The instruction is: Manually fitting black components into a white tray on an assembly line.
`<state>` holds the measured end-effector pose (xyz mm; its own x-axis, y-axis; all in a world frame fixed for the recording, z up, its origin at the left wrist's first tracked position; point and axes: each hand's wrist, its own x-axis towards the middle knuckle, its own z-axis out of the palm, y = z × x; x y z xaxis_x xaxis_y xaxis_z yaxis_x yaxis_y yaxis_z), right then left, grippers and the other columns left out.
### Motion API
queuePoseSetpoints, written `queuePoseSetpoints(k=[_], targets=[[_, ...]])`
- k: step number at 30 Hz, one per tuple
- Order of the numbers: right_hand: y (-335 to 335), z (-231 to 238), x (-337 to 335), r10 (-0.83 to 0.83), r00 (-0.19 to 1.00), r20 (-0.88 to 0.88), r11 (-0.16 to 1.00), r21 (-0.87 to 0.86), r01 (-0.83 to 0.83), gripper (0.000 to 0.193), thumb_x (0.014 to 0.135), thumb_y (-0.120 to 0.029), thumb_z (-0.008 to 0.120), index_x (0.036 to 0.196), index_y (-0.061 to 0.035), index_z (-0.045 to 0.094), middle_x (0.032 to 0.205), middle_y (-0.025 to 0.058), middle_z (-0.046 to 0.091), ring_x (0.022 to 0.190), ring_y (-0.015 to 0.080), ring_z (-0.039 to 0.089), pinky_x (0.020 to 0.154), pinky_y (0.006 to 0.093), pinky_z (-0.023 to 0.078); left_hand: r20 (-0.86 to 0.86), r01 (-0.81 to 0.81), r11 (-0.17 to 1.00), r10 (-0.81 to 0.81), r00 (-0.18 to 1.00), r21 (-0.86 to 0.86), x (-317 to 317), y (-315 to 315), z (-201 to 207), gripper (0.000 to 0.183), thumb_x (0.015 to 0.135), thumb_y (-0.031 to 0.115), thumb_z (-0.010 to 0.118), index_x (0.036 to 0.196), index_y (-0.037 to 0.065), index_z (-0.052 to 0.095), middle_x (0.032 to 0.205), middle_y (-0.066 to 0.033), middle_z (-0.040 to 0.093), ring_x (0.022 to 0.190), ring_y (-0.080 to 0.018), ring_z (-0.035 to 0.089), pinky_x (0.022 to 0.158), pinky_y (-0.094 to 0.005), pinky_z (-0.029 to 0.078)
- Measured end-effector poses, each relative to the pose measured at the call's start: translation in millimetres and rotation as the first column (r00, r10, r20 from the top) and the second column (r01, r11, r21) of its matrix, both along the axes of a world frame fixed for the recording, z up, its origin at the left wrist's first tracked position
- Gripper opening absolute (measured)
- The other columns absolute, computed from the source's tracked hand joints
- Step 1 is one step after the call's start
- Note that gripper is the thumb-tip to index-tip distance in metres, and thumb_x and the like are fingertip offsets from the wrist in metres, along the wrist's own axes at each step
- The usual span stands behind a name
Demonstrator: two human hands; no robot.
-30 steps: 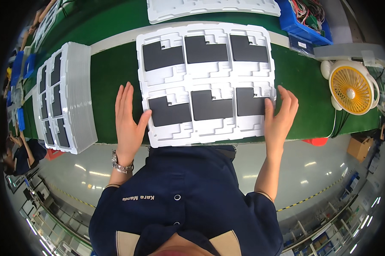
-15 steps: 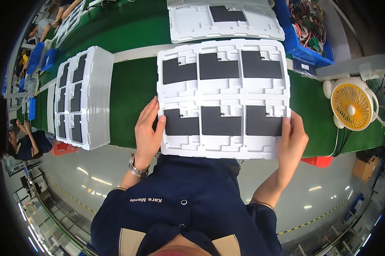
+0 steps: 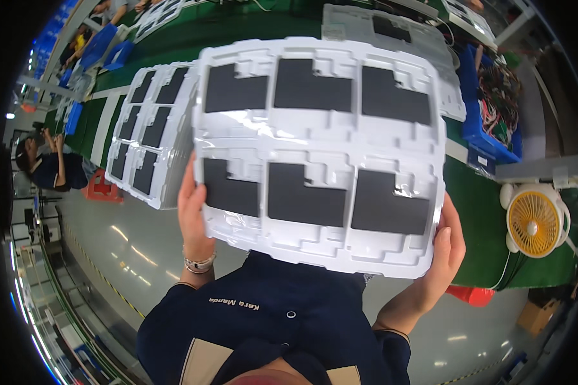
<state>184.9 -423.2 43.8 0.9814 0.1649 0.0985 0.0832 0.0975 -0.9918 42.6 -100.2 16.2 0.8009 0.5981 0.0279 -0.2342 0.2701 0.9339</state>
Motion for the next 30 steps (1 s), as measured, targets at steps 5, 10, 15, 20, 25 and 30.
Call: queuePoseSetpoints(k=[5,10,15,20,25,30], targets=[[23.9,-6.8,7.2,0.17,0.985,0.04,0.985,0.019,-0.171,0.053,0.103,-0.027,0.045,0.139,0.012,0.043,0.12,0.017,0.061,0.094,0.0155,0.06,0.077,0.0268,0.048,0.028,-0.199,0.978,0.198,0.98,0.067,-12.1,24.8,9.0,0.063,0.094,0.012,0.048,0.15,-0.007,0.027,0.146,-0.0196,0.045,0.132,-0.0244,0.049,0.111,-0.0351,0.037],[36.0,-4.2,12.2,0.29,0.957,0.03,0.957,-0.03,-0.289,0.046,0.101,-0.027,0.049,0.131,0.0071,0.053,0.097,0.012,0.067,0.067,0.0122,0.059,0.058,0.0228,0.044,0.12,-0.347,0.937,0.34,0.933,0.042,-32.0,53.4,13.1,0.057,0.098,0.013,0.044,0.149,-0.007,0.03,0.142,-0.0196,0.048,0.126,-0.0263,0.054,0.107,-0.0372,0.043],[28.0,-19.4,18.3,0.337,0.936,-0.099,0.933,-0.101,-0.347,0.037,0.1,-0.025,0.05,0.12,0.0043,0.061,0.087,0.0094,0.067,0.067,0.012,0.059,0.06,0.024,0.045,0.138,-0.592,0.798,0.578,0.804,0.11,-48.3,75.1,17.6,0.049,0.103,0.013,0.039,0.148,-0.004,0.032,0.14,-0.0164,0.049,0.124,-0.025,0.055,0.105,-0.0383,0.045],[28.3,-29.9,20.0,0.363,0.909,-0.204,0.906,-0.149,-0.395,0.033,0.1,-0.024,0.051,0.116,0.0021,0.064,0.084,0.0072,0.066,0.067,0.0113,0.058,0.061,0.0242,0.045,0.171,-0.701,0.696,0.68,0.713,0.153,-56.1,91.6,16.4,0.047,0.104,0.012,0.041,0.147,-0.004,0.031,0.138,-0.0157,0.05,0.122,-0.024,0.055,0.101,-0.0383,0.048],[40.3,-27.4,24.3,0.393,0.896,-0.207,0.881,-0.193,-0.431,0.031,0.1,-0.022,0.051,0.116,0.0014,0.064,0.084,0.0064,0.066,0.07,0.0103,0.058,0.064,0.0233,0.044,0.142,-0.715,0.689,0.701,0.699,0.122,-63.6,100.9,-0.2,0.046,0.104,0.01,0.043,0.146,-0.004,0.031,0.136,-0.0154,0.051,0.119,-0.0218,0.057,0.097,-0.0364,0.05],[53.1,-28.5,34.0,0.443,0.866,-0.232,0.841,-0.228,-0.491,0.028,0.1,-0.017,0.05,0.116,0.0001,0.064,0.084,0.0052,0.066,0.072,0.0094,0.057,0.065,0.0225,0.044,0.078,-0.683,0.712,0.681,0.728,0.162,-76.8,101.1,-11.9,0.043,0.104,0.012,0.045,0.143,-0.003,0.036,0.136,-0.0143,0.053,0.119,-0.0217,0.058,0.098,-0.036,0.05]])
